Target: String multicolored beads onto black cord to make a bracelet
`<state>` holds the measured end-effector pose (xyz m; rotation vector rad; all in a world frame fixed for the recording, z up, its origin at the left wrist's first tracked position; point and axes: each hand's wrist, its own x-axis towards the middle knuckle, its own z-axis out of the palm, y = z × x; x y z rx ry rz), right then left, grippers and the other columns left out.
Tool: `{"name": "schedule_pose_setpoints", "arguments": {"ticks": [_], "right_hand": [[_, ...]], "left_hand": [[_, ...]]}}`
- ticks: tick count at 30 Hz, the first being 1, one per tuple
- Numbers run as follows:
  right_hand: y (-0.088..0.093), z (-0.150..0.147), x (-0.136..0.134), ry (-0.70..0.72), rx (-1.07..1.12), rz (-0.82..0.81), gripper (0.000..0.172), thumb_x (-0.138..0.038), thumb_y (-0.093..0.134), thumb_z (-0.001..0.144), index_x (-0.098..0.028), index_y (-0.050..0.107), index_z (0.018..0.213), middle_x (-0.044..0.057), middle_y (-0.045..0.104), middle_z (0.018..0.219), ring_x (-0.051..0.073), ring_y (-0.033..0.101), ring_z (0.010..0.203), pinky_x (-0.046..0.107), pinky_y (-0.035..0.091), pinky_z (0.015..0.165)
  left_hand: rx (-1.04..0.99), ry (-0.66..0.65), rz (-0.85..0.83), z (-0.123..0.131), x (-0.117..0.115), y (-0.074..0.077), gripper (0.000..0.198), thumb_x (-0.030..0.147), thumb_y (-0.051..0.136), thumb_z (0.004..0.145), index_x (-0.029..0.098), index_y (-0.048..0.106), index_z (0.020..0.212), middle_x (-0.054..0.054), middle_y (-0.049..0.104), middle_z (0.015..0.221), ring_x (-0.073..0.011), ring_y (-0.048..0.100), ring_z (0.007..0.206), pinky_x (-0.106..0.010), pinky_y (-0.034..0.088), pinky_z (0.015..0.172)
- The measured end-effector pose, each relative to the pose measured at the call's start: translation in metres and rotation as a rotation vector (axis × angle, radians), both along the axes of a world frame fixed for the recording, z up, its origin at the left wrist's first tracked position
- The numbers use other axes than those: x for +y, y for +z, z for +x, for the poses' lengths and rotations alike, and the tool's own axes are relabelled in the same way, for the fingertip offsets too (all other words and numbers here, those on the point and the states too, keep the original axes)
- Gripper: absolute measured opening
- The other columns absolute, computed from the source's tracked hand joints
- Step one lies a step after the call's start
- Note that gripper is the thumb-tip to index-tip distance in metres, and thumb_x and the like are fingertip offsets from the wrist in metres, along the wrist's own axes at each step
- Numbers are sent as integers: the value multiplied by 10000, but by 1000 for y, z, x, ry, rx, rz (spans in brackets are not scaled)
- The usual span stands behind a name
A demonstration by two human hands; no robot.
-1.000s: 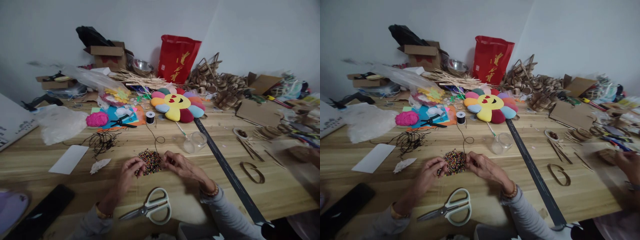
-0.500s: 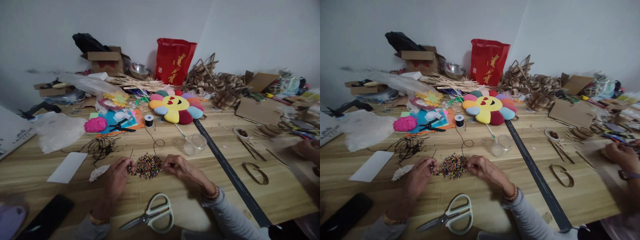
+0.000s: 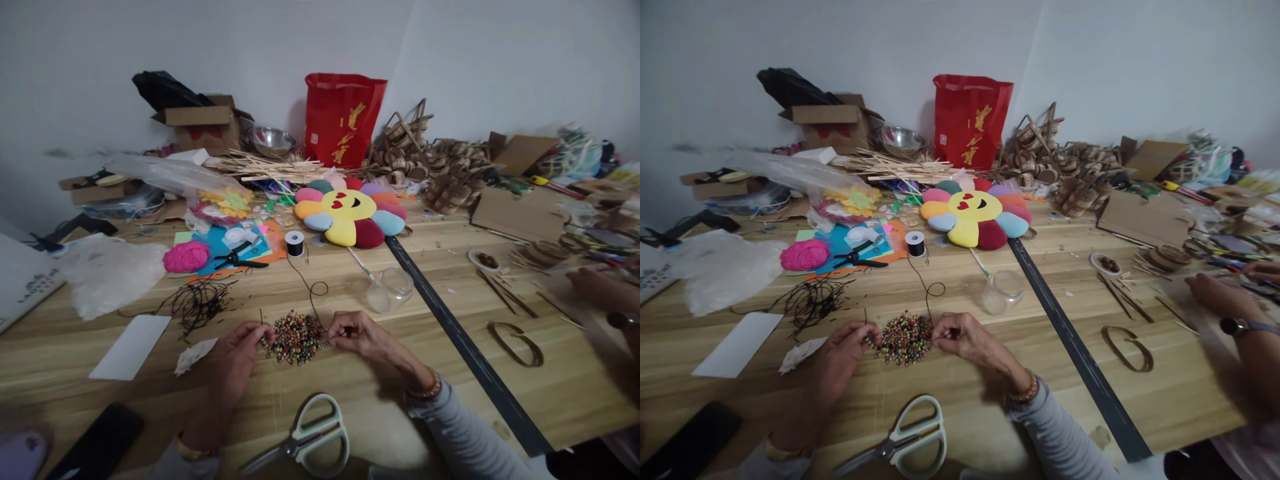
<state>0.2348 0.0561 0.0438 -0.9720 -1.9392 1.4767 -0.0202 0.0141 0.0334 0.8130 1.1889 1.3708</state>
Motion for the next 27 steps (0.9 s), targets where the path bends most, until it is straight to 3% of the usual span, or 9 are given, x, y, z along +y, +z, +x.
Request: {"name": "schedule_pose_setpoints", "arguments": {"ticks": [3, 7, 12, 16, 22, 25, 27], "right_hand": [[2, -4, -3, 30, 37, -59, 170, -300, 641, 794, -132, 653, 771, 19, 593, 703, 111, 485, 624, 226, 383, 567], [2, -13, -10, 82, 87, -87, 158, -274, 638, 795, -119, 657, 776, 19, 607, 704, 101, 499, 617, 220, 390, 583], [-1, -23, -16, 73, 70, 74, 153, -277, 638, 824, -133, 661, 777, 20, 606, 762, 115, 527, 687, 214, 411, 611], [-1, -23, -17, 41, -1, 209, 106, -248, 650, 821, -143, 647, 822, 13, 591, 760, 110, 505, 656, 211, 393, 578], [11, -12, -13, 127, -101, 185, 81, -193, 571, 870, -147, 635, 854, 19, 606, 760, 114, 527, 662, 207, 402, 578], [17, -4, -6, 152, -172, 304, 98, -173, 545, 889, -157, 641, 885, 33, 632, 813, 128, 559, 710, 229, 430, 648], [20, 2, -2, 66, -260, 422, 127, -155, 516, 899, -157, 639, 930, 53, 632, 879, 137, 569, 747, 249, 438, 696]], "left_hand": [[141, -102, 10, 7, -4, 6, 177, 337, 756, 650, 167, 708, 642, -55, 726, 764, -195, 625, 741, -295, 485, 716], [220, -378, 15, 22, -8, 18, 195, 359, 736, 680, 171, 701, 640, -93, 742, 910, -231, 628, 870, -315, 469, 777], [289, -575, 34, 40, -9, 22, 252, 395, 708, 702, 156, 672, 632, -31, 656, 615, -119, 505, 537, -226, 378, 530], [294, -600, 10, 46, -10, 21, 280, 410, 692, 707, 148, 640, 623, -5, 597, 539, -94, 454, 479, -206, 340, 477], [259, -585, -53, 41, -10, 21, 274, 407, 691, 701, 143, 639, 649, -44, 661, 652, -114, 527, 525, -216, 406, 488], [207, -568, -68, 39, -9, 18, 260, 387, 697, 695, 140, 642, 633, -45, 661, 638, -116, 536, 536, -219, 422, 512], [188, -551, -77, 38, -8, 15, 247, 370, 695, 694, 137, 646, 625, -42, 657, 625, -114, 537, 532, -218, 419, 516]]}}
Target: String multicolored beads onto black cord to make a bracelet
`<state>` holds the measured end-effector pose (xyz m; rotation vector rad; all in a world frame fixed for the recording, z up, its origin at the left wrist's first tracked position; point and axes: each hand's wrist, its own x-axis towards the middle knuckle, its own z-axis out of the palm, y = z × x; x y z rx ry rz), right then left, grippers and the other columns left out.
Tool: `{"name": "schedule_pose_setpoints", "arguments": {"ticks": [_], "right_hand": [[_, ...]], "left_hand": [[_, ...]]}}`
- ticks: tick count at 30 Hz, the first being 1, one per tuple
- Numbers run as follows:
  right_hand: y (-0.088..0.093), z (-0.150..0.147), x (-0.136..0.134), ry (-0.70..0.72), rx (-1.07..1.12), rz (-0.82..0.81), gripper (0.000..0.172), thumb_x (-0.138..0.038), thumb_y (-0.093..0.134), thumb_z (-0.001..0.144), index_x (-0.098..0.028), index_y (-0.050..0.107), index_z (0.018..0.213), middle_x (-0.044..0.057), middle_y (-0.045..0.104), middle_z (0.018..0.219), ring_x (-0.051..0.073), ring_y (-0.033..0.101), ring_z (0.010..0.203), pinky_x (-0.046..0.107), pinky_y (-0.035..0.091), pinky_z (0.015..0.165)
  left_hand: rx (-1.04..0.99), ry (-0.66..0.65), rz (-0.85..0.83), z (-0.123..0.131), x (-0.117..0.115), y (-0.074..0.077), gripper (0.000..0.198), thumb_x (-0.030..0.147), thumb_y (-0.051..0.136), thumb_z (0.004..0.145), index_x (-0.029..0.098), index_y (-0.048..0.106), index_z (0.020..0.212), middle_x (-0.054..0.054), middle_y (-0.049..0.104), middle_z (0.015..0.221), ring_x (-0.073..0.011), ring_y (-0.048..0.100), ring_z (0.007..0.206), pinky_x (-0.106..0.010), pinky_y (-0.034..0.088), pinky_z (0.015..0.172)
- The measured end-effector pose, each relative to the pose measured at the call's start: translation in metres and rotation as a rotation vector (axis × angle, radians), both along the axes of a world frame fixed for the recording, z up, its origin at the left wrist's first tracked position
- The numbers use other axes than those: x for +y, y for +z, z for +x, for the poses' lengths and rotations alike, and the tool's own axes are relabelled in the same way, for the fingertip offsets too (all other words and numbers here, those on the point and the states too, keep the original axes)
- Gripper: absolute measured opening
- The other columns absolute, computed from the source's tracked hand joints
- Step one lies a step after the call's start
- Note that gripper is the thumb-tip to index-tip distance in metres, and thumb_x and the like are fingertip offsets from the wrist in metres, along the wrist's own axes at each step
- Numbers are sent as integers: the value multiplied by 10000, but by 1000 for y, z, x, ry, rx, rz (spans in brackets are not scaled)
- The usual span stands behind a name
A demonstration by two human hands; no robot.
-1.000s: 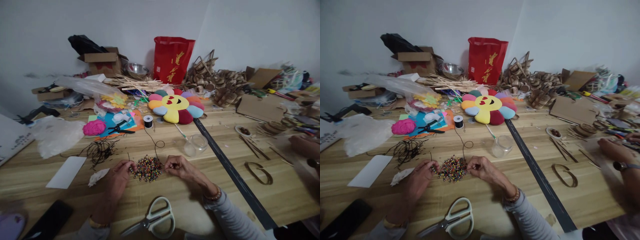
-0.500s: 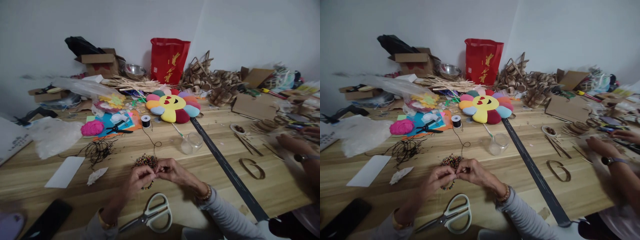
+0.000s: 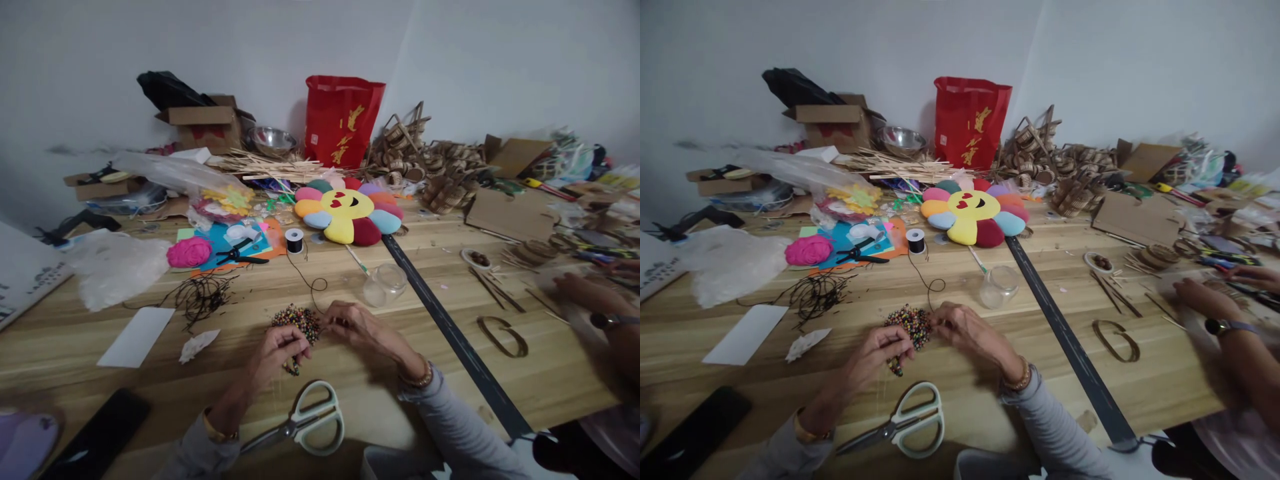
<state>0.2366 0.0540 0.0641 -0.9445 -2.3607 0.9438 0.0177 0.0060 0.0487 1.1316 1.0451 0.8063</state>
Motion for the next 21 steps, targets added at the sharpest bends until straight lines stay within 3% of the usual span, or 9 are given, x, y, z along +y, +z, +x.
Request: {"name": "schedule_pose_setpoints", "arguments": {"ticks": [4, 12, 17, 21], "right_hand": [[2, 1, 0, -151, -33, 93, 163, -159, 519, 893, -149, 616, 1023, 57, 630, 892, 133, 568, 716, 245, 442, 676], [-9, -39, -18, -10, 112, -107, 107, -97, 554, 858, -158, 618, 919, -2, 635, 773, 102, 554, 655, 193, 414, 637], [-13, -43, -19, -34, 146, -144, 47, -128, 557, 864, -156, 588, 841, -12, 601, 734, 94, 516, 633, 184, 381, 602], [-22, -40, -18, -94, 182, -278, 35, -169, 604, 836, -154, 576, 821, -19, 596, 703, 90, 499, 609, 184, 366, 572]], "left_hand": [[2, 40, 3, -1, 0, -5, 232, 355, 683, 706, 139, 654, 627, -34, 654, 623, -113, 535, 527, -219, 414, 515], [-33, 108, 39, -2, -1, -18, 222, 345, 663, 725, 142, 648, 636, -24, 645, 626, -120, 541, 560, -220, 413, 535], [-49, 128, 39, -2, -2, -17, 245, 364, 666, 731, 137, 651, 640, -25, 652, 619, -127, 562, 581, -230, 424, 576], [-70, 157, -42, -1, -2, -17, 306, 432, 710, 687, 135, 639, 666, -38, 678, 626, -150, 605, 590, -234, 430, 556]]}}
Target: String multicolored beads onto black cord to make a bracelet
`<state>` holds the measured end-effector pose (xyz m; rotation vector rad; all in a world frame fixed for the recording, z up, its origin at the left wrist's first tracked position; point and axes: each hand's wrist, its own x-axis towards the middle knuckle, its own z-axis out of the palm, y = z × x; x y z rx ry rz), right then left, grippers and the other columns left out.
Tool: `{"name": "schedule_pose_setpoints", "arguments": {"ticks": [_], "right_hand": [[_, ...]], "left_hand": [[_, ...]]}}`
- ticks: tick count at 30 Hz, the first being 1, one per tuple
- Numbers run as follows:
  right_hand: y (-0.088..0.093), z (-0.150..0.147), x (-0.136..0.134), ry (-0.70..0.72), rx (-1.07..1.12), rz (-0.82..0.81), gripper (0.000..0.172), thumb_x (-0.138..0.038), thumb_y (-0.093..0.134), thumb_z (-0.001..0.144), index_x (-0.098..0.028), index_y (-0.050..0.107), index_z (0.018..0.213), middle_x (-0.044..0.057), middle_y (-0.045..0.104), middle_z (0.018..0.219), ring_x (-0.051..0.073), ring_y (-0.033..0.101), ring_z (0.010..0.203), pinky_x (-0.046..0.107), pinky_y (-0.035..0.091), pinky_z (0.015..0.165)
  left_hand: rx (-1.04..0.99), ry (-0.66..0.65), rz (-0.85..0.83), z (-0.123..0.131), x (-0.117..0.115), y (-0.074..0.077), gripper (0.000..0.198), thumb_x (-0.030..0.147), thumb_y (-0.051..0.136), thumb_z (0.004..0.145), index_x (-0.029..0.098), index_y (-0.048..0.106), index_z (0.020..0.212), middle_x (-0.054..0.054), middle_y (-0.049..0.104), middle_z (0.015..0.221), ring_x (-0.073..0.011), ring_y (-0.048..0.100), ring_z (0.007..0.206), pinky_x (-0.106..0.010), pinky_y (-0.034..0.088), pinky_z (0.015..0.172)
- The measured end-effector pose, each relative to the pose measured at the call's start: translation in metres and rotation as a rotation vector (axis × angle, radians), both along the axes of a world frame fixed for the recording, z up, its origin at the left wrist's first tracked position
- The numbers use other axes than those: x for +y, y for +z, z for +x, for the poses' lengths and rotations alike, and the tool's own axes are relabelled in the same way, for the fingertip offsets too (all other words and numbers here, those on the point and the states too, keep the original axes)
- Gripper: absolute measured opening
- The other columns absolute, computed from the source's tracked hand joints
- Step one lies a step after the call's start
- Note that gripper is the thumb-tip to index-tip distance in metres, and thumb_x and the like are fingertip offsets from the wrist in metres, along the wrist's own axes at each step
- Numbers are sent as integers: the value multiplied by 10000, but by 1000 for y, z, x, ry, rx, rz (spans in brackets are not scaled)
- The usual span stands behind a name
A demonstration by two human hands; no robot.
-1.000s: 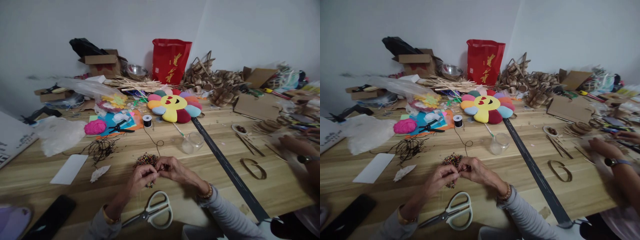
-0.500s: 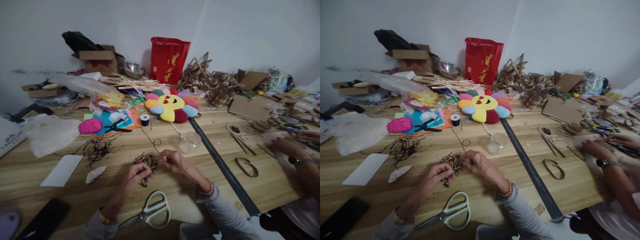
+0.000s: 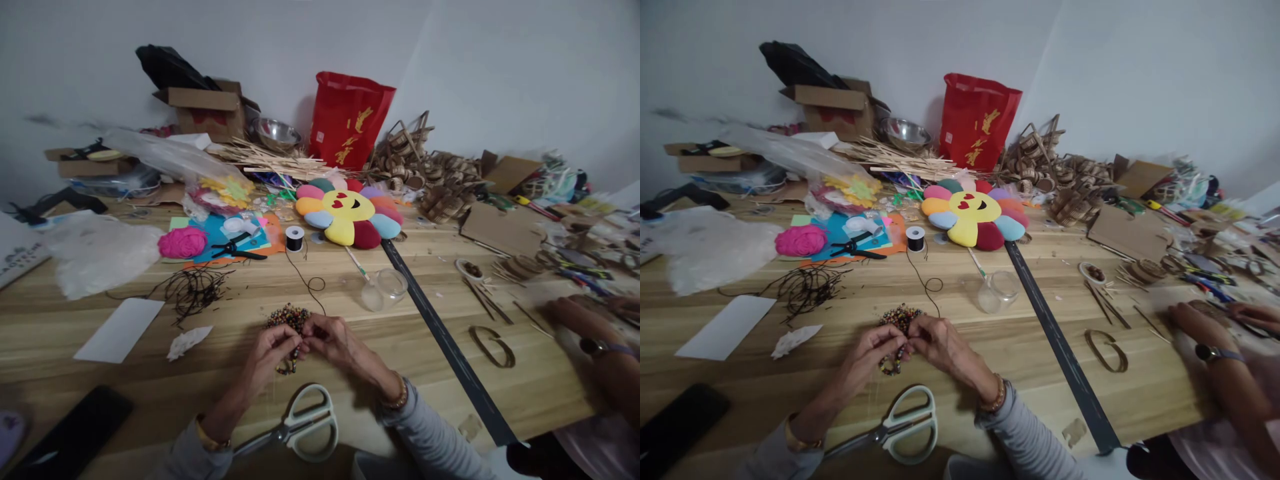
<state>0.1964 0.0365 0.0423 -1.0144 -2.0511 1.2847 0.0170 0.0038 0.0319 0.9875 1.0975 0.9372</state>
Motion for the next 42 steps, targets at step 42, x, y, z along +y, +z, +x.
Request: {"name": "schedule_pose_setpoints", "arguments": {"ticks": [42], "right_hand": [[1, 11, 7, 91, 137, -209, 275, -407, 638, 829, -145, 556, 822, -14, 521, 728, 91, 446, 631, 201, 355, 583]], "left_hand": [[-158, 13, -164, 5, -6, 4, 286, 399, 735, 639, 139, 617, 641, -31, 672, 597, -134, 594, 526, -224, 403, 503]]}}
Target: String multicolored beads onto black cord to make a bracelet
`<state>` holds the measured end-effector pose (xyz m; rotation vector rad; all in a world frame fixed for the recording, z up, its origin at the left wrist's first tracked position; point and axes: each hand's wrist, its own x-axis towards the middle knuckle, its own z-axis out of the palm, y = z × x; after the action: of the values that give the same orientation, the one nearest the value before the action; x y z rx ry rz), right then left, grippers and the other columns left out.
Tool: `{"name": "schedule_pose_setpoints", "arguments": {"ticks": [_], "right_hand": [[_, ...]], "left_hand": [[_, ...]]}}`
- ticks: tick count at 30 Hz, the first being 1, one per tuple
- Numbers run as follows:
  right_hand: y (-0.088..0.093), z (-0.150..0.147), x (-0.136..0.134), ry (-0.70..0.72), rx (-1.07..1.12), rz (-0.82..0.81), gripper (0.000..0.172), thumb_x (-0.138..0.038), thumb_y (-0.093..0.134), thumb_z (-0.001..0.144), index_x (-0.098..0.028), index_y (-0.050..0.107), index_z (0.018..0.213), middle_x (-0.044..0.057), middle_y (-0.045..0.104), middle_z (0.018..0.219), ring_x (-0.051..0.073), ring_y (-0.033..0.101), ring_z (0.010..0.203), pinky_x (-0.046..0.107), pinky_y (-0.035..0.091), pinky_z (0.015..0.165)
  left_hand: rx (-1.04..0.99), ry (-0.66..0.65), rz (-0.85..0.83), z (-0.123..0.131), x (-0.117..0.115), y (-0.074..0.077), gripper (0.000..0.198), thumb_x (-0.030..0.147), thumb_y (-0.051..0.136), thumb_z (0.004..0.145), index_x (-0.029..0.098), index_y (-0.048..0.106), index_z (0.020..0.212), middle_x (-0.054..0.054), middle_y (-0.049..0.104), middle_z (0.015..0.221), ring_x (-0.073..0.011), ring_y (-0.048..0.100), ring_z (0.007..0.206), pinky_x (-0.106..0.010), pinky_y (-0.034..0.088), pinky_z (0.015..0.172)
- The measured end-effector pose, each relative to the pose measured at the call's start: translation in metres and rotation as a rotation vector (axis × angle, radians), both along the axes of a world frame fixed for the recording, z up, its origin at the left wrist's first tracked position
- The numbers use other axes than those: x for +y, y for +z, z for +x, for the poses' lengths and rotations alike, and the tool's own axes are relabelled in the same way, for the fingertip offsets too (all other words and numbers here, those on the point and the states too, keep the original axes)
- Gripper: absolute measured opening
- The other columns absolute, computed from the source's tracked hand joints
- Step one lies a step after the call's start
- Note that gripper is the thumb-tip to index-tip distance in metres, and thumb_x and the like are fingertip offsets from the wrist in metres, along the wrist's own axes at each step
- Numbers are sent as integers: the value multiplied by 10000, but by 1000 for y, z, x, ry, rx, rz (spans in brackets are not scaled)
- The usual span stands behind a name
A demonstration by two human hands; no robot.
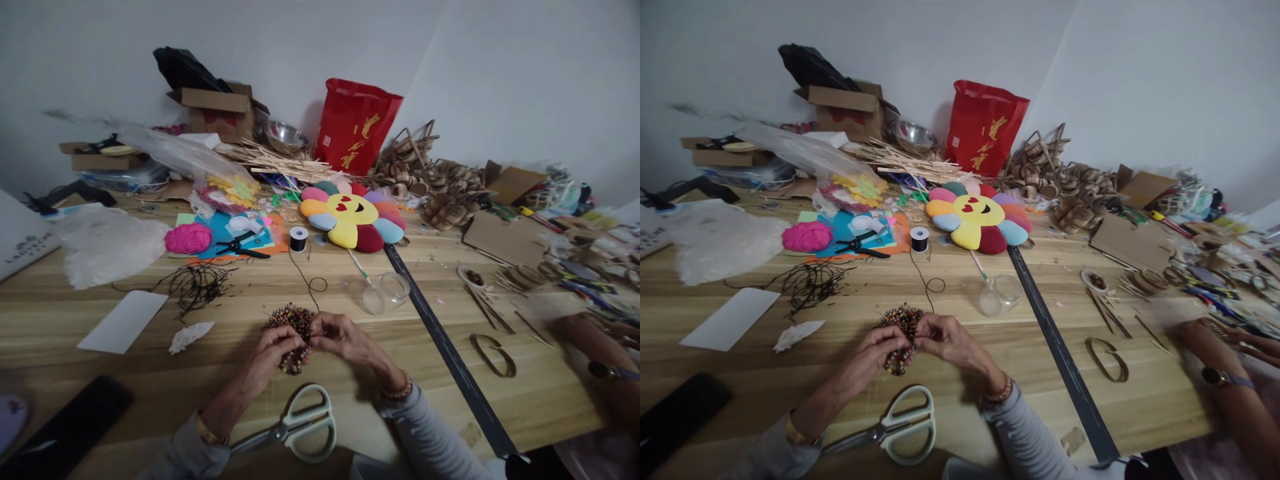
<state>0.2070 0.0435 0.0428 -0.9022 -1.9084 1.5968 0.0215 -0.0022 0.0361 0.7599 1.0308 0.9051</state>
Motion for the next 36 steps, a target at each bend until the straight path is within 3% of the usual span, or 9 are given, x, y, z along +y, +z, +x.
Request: {"name": "schedule_pose_setpoints", "arguments": {"ticks": [7, 12, 17, 24, 30, 36], "right_hand": [[-2, 4, 3, 79, -60, 81, 160, -302, 629, 835, -144, 619, 816, 21, 595, 778, 129, 532, 728, 223, 418, 650], [-7, 6, 3, 74, -69, 116, 175, -310, 617, 854, -139, 615, 817, 25, 593, 797, 131, 536, 742, 226, 430, 658], [1, 5, 2, 63, -108, 131, 201, -327, 615, 856, -133, 615, 806, 22, 583, 763, 119, 512, 688, 219, 407, 620], [5, 6, 4, 71, -85, 42, 264, -393, 627, 837, -132, 605, 802, 31, 583, 765, 129, 518, 699, 234, 415, 633], [1, 10, 7, 105, -19, -21, 291, -410, 641, 826, -121, 614, 803, 2, 569, 721, 99, 485, 648, 210, 383, 608], [4, 15, 10, 144, 8, -38, 199, -317, 634, 829, -119, 614, 832, -18, 537, 707, 83, 450, 628, 194, 349, 595]], "left_hand": [[-42, 9, -5, 0, 1, -3, 287, 399, 742, 629, 141, 618, 646, -38, 674, 604, -147, 611, 554, -228, 418, 518], [-55, 11, -29, 0, 1, -5, 267, 382, 735, 644, 145, 611, 651, -36, 669, 617, -151, 615, 568, -226, 414, 514], [-88, -21, -16, -1, 1, -8, 250, 369, 726, 685, 145, 616, 677, -51, 694, 681, -151, 628, 594, -225, 410, 522], [-179, -35, -75, -1, 1, -7, 331, 402, 807, 591, 157, 607, 686, -48, 692, 684, -186, 661, 644, -248, 456, 558], [-113, -7, -19, -2, 2, -8, 306, 405, 798, 613, 153, 634, 673, -52, 704, 713, -179, 659, 699, -253, 476, 639], [-63, -55, -16, -2, 0, -7, 305, 411, 796, 621, 150, 656, 695, -38, 688, 673, -178, 662, 693, -254, 479, 666]]}}
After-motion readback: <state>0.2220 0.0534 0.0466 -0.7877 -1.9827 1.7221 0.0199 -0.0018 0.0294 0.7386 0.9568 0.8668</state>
